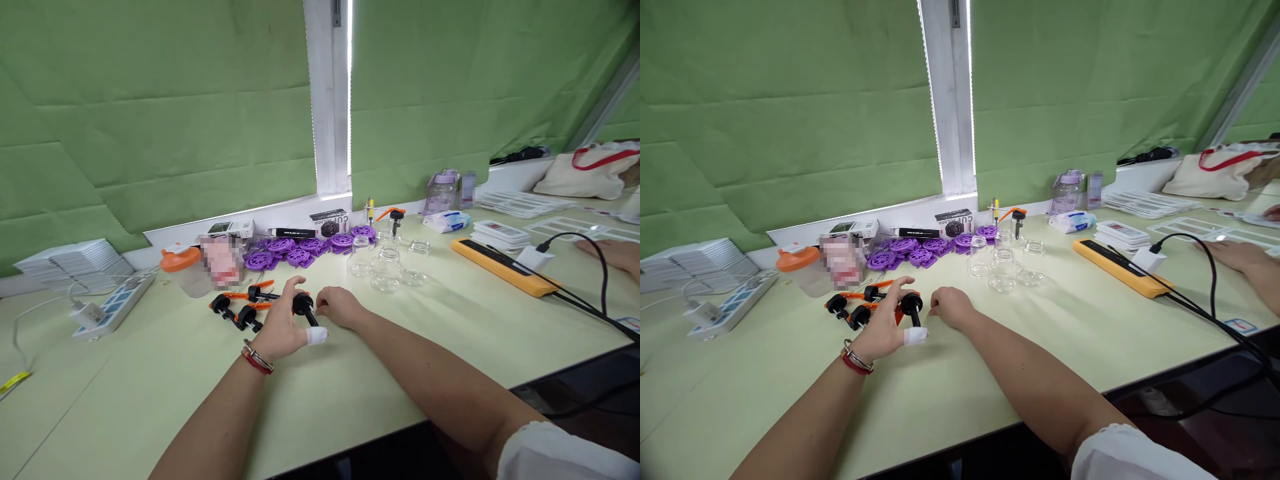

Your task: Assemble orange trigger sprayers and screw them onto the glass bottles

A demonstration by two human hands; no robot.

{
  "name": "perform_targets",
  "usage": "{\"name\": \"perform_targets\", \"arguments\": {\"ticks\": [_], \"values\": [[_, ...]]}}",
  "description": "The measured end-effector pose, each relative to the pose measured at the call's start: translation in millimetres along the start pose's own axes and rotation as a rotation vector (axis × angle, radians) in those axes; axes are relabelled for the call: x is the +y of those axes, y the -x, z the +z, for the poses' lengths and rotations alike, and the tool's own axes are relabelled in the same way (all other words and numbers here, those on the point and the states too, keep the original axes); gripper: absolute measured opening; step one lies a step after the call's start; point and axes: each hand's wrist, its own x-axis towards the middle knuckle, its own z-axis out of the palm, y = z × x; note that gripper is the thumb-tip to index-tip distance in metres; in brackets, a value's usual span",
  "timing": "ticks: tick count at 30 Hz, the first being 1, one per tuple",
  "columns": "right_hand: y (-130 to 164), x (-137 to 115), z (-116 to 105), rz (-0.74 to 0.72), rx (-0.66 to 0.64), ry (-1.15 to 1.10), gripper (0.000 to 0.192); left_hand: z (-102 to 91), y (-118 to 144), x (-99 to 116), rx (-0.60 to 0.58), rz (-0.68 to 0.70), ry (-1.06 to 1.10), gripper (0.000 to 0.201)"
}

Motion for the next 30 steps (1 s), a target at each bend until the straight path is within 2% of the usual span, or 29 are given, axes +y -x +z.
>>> {"name": "perform_targets", "arguments": {"ticks": [6,12,14,19,23,26,30], "values": [[-1,-4,-2,0.008,-0.033,0.063,0.011,0.0,0,-2,-0.030,-0.007,-0.060,0.085],[6,-6,-7,-0.029,0.003,0.035,0.008,0.8,0,-7,-0.034,-0.049,-0.224,0.090],[9,-6,-8,-0.032,0.026,-0.111,0.008,0.6,-1,-9,-0.027,-0.058,-0.266,0.090],[14,-3,-9,0.007,-0.083,-0.806,0.014,-1.2,-3,-12,-0.015,-0.072,-0.281,0.090],[17,-2,-13,-0.060,-0.111,-1.052,0.029,-3.0,-5,-15,-0.015,-0.076,-0.181,0.086],[24,-8,-19,-0.155,-0.118,-1.034,0.027,-4.6,-5,-15,-0.061,-0.072,-0.031,0.081],[34,-18,-31,-0.362,-0.014,-0.809,0.012,-6.8,-4,-14,-0.187,-0.108,0.204,0.076]]}}
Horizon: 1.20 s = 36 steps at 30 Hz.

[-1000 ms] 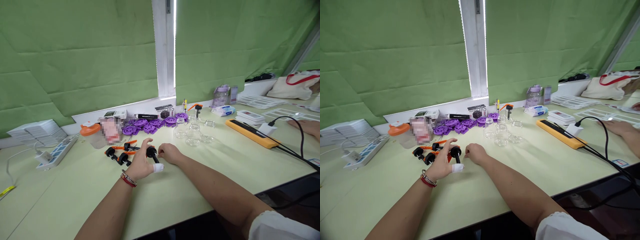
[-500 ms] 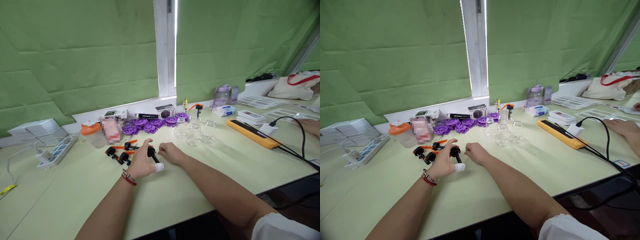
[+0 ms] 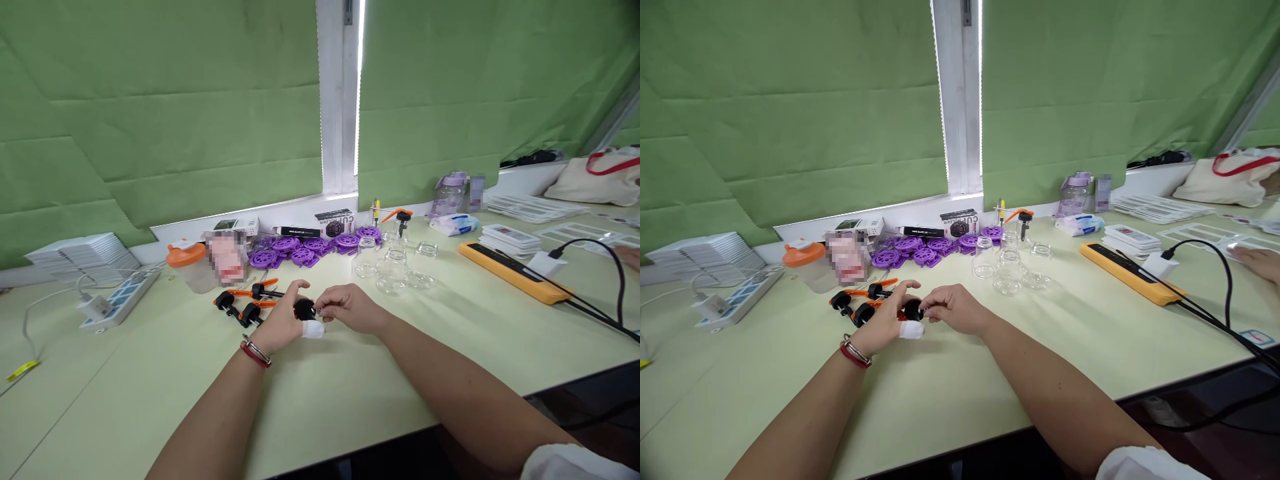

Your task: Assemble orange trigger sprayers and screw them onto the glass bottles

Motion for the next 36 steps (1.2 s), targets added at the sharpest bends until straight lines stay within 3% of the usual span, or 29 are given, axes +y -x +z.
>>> {"name": "perform_targets", "arguments": {"ticks": [4,12,36], "values": [[1,-10,-2,-0.213,-0.016,0.216,0.009,0.2,1,3,-0.099,-0.069,0.156,0.074],[0,-11,1,-0.320,-0.086,0.413,0.015,3.4,2,7,-0.162,-0.105,0.193,0.073],[-3,-1,-1,-0.370,-0.136,0.522,0.010,3.9,2,9,-0.214,-0.075,0.091,0.071]]}}
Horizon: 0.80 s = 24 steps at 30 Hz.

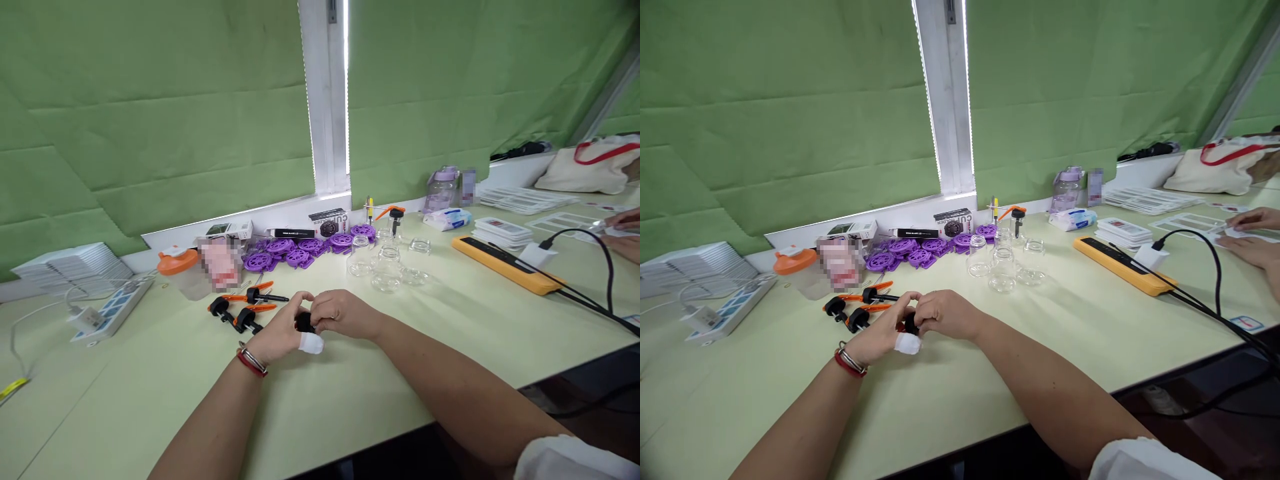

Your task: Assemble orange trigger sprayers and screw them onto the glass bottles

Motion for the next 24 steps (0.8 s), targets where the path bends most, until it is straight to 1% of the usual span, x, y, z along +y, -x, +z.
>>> {"name": "perform_targets", "arguments": {"ticks": [5,13,16,19,21,24], "values": [[0.8,0.7,1.9,-0.039,0.026,0.009,0.007,-0.9,0.3,-0.8,-0.019,0.007,0.047,0.068],[-0.1,-0.9,2.2,-0.010,-0.010,0.035,0.007,-1.4,-1.6,-4.3,-0.028,0.010,0.035,0.069],[-0.3,-2.1,1.2,0.024,-0.013,0.048,0.006,-1.4,-2.0,-4.5,-0.032,0.007,0.048,0.069],[0.0,-3.0,0.0,0.044,-0.023,0.039,0.002,-2.6,-1.5,-4.3,-0.032,0.002,0.070,0.069],[0.2,-4.2,-1.1,0.048,-0.034,0.032,0.006,-4.0,-0.8,-4.3,-0.017,-0.008,0.074,0.071],[0.2,-7.3,-3.1,0.135,-0.017,0.032,0.010,-5.9,0.3,-4.4,0.010,-0.022,0.082,0.072]]}}
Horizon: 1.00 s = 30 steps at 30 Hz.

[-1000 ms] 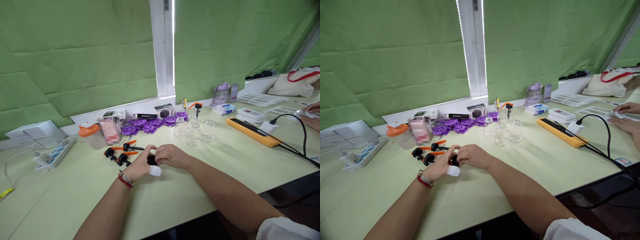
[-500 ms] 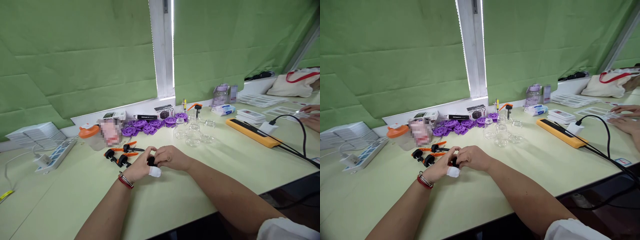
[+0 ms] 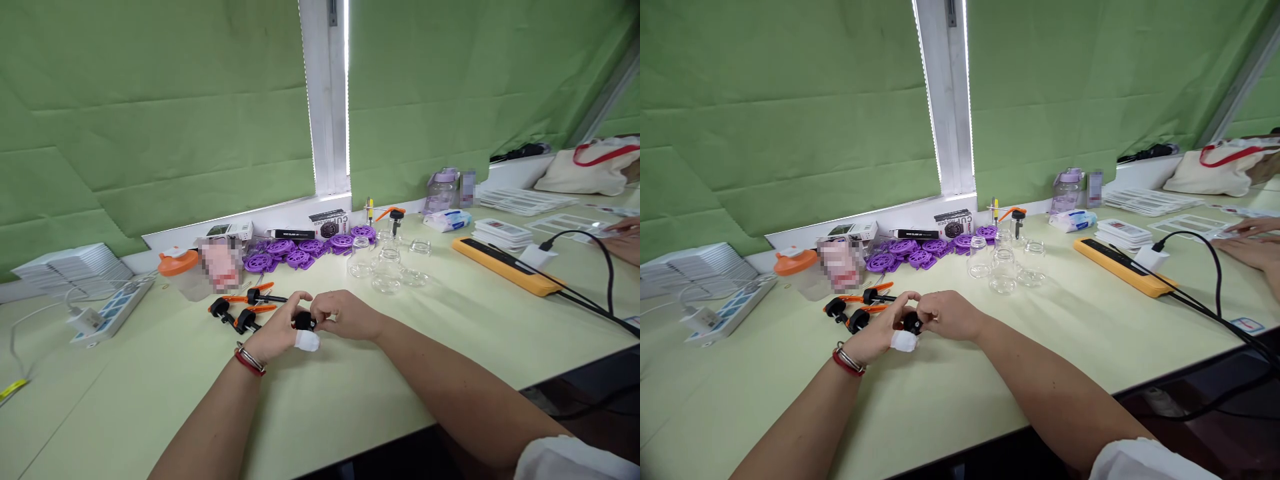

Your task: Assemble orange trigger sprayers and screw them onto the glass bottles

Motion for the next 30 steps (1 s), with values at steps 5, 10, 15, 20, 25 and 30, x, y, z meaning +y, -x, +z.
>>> {"name": "perform_targets", "arguments": {"ticks": [5,10,15,20,25,30], "values": [[0.6,-2.3,0.5,-0.001,-0.014,-0.051,0.014,-0.7,0.8,1.4,-0.007,0.019,0.006,0.072],[1.5,-0.6,3.9,0.024,0.017,-0.079,0.014,-0.3,0.5,1.9,0.001,0.006,-0.022,0.072],[1.4,-1.4,4.0,0.052,-0.001,-0.111,0.015,-0.5,0.2,2.4,-0.007,0.032,-0.014,0.069],[1.8,0.3,5.2,0.033,-0.007,-0.102,0.015,0.7,0.4,3.4,-0.021,0.023,-0.020,0.071],[2.2,1.3,5.3,0.023,-0.008,-0.104,0.016,1.4,1.3,3.7,-0.007,0.037,-0.011,0.071],[2.3,1.4,5.8,0.018,-0.001,-0.119,0.015,1.7,1.9,4.5,-0.004,0.042,-0.020,0.071]]}}
